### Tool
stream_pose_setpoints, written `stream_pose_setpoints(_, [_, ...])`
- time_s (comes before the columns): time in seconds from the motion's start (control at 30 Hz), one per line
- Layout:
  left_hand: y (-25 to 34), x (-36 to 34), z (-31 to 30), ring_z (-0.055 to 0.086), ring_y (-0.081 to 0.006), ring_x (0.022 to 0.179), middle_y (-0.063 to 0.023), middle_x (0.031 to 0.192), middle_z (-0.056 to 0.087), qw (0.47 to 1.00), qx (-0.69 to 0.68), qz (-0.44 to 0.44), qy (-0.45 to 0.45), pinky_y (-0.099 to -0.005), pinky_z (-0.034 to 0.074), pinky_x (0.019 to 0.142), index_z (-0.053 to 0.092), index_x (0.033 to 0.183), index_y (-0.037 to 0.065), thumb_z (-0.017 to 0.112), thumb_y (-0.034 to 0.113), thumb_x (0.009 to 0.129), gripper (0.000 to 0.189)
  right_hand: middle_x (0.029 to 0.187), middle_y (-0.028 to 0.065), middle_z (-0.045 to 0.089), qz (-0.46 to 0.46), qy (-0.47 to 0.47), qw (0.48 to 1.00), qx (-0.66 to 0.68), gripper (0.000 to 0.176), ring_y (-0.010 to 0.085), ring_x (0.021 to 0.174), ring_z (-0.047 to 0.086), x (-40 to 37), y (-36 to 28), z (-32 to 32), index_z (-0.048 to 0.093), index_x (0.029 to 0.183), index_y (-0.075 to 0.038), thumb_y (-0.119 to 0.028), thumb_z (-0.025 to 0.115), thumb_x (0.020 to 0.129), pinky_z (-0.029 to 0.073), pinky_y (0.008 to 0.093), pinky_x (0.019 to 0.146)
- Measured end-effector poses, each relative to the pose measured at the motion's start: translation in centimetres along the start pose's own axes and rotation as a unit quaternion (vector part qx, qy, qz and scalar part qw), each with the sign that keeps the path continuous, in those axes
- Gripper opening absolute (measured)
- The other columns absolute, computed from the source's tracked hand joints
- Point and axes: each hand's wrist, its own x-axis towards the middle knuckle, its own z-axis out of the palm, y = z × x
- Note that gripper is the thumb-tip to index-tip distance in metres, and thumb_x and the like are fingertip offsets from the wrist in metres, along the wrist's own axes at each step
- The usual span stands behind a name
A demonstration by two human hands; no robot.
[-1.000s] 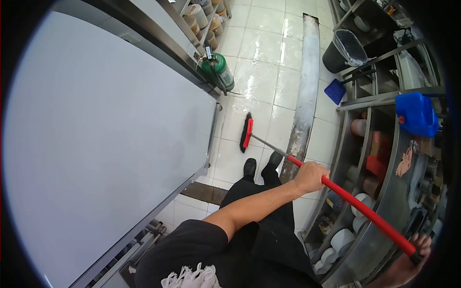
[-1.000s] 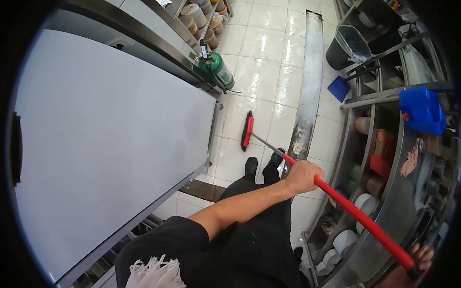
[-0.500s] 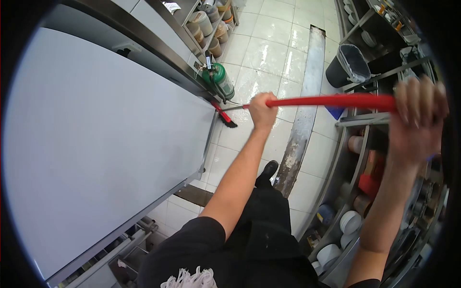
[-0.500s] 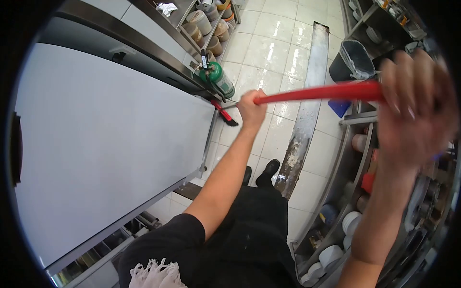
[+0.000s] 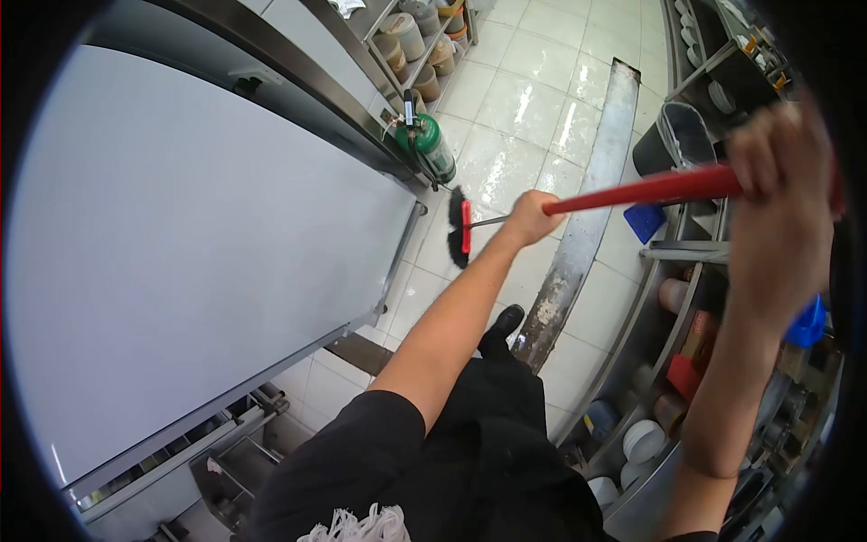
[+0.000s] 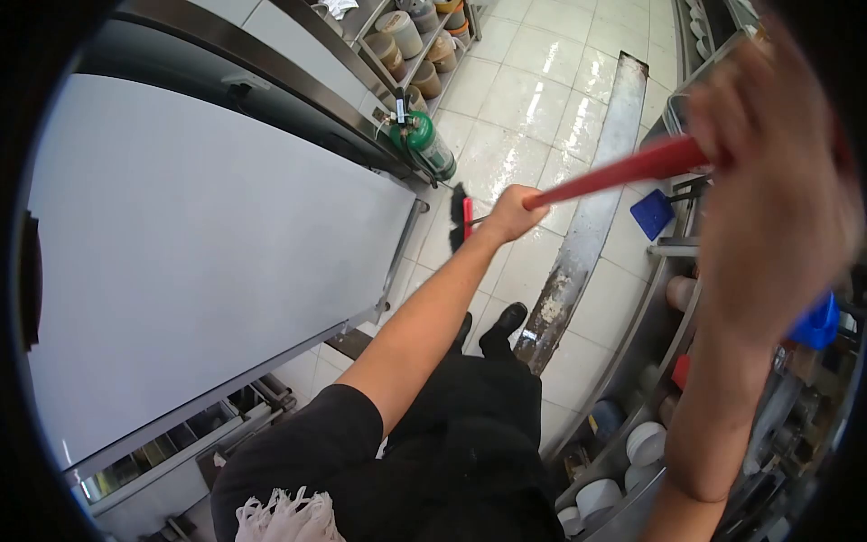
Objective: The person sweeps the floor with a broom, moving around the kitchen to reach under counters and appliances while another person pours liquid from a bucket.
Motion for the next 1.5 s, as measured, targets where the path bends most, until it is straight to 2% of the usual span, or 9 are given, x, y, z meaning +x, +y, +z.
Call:
stream_pose_setpoints(0.1, [3.6,-0.9,5.1,0.066,-0.0339,0.066,-0.0161,0.069,0.066,0.996,0.058,0.054,-0.038,-0.0425,0.052,0.063,0.069,0.073,0.006,0.07,0.011,0.078,0.008,0.085,0.0044,0.052,0.074,-0.038,0.949,0.304,0.038,0.0125,0.066,0.039,-1.7,-1.4,-7.7,0.064,0.119,0.004,-0.029,0.055,0.102,0.043,0.0291,0.072])
stream_pose_setpoints(0.2, [10.1,-2.4,10.0,0.067,-0.0369,0.073,-0.0141,0.073,0.068,0.995,0.002,0.097,0.004,-0.0454,0.053,0.067,0.067,0.069,0.008,0.071,0.006,0.073,0.006,0.095,0.0077,0.063,-0.176,-0.11,0.919,-0.336,0.044,0.013,0.08,0.055,-4.9,-2.4,-23.4,0.066,0.115,0.001,-0.039,0.057,0.101,0.048,0.0295,0.083])
stream_pose_setpoints(0.27, [13.8,-4.5,12.2,0.064,-0.0362,0.071,-0.0122,0.071,0.064,0.989,-0.033,0.137,0.041,-0.0471,0.05,0.066,0.061,0.066,0.008,0.073,0.005,0.075,0.015,0.09,0.0067,0.063,-0.102,-0.023,0.934,-0.341,0.036,0.0128,0.076,0.055,-6.4,-5.0,-26.2,0.062,0.109,-0.001,-0.036,0.059,0.101,0.047,0.0291,0.078])
stream_pose_setpoints(0.37, [17.7,-8.9,12.9,0.059,-0.0374,0.066,-0.0114,0.066,0.056,0.98,0.003,0.158,0.122,-0.0495,0.045,0.062,0.052,0.065,0.006,0.075,0.007,0.08,0.027,0.082,0.0051,0.062,0.052,0.088,0.977,0.188,0.029,0.0124,0.07,0.055,-6.5,-6.0,-25.3,0.055,0.099,-0.005,-0.033,0.061,0.101,0.046,0.0284,0.07])
stream_pose_setpoints(0.5, [13.3,-12.4,14.1,0.056,-0.0393,0.063,-0.0127,0.064,0.053,0.987,0.053,0.108,0.105,-0.0497,0.042,0.061,0.048,0.064,0.006,0.073,0.013,0.089,0.036,0.072,0.0031,0.061,0.113,0.112,0.918,0.363,0.03,0.0119,0.062,0.056,-6.3,-5.7,-22.8,0.046,0.086,-0.009,-0.027,0.065,0.101,0.045,0.0276,0.06])
stream_pose_setpoints(0.7, [8.8,-9.6,14.5,0.059,-0.0391,0.071,-0.0134,0.068,0.058,0.991,0.109,0.074,-0.03,-0.0514,0.042,0.069,0.053,0.066,0.004,0.065,0.021,0.097,0.037,0.053,-0.0014,0.051,0.085,0.013,0.927,0.366,0.043,0.0129,0.046,0.05,-9.2,-6.3,-16.9,0.044,0.069,-0.011,-0.024,0.074,0.097,0.035,0.0301,0.043])
stream_pose_setpoints(1.0, [2.5,9.1,16.1,0.062,-0.0362,0.078,-0.0141,0.076,0.059,0.983,-0.083,0.001,0.165,-0.0462,0.046,0.081,0.054,0.074,0.005,0.072,0.019,0.096,0.031,0.065,0.0029,0.055,-0.043,-0.343,0.921,0.182,0.023,0.0229,0.058,0.054,-7.1,0.1,-8.4,0.052,0.067,-0.008,-0.004,0.075,0.066,0.044,0.0386,0.058])
stream_pose_setpoints(1.2, [8.1,10.3,17.3,0.062,-0.031,0.108,-0.0089,0.103,0.066,0.959,0.058,0.046,0.272,-0.0554,0.036,0.106,0.06,0.084,0.008,0.076,0.027,0.094,0.027,0.062,0.0016,0.046,0.033,0.217,0.944,0.248,0.033,0.0172,0.048,0.041,-4.5,-3.1,-5.2,0.045,0.069,-0.011,-0.011,0.077,0.08,0.039,0.0347,0.052])
stream_pose_setpoints(1.5, [1.5,14.2,9.4,0.064,-0.0332,0.094,-0.0115,0.08,0.064,0.976,0.119,0.089,-0.157,-0.0571,0.037,0.106,0.063,0.071,0.01,0.066,0.033,0.096,0.035,0.058,-0.0032,0.03,-0.061,0.29,0.951,0.085,0.042,0.0043,0.049,0.032,-1.3,1.1,1.8,0.037,0.077,-0.017,-0.036,0.063,0.104,0.029,0.0242,0.049])
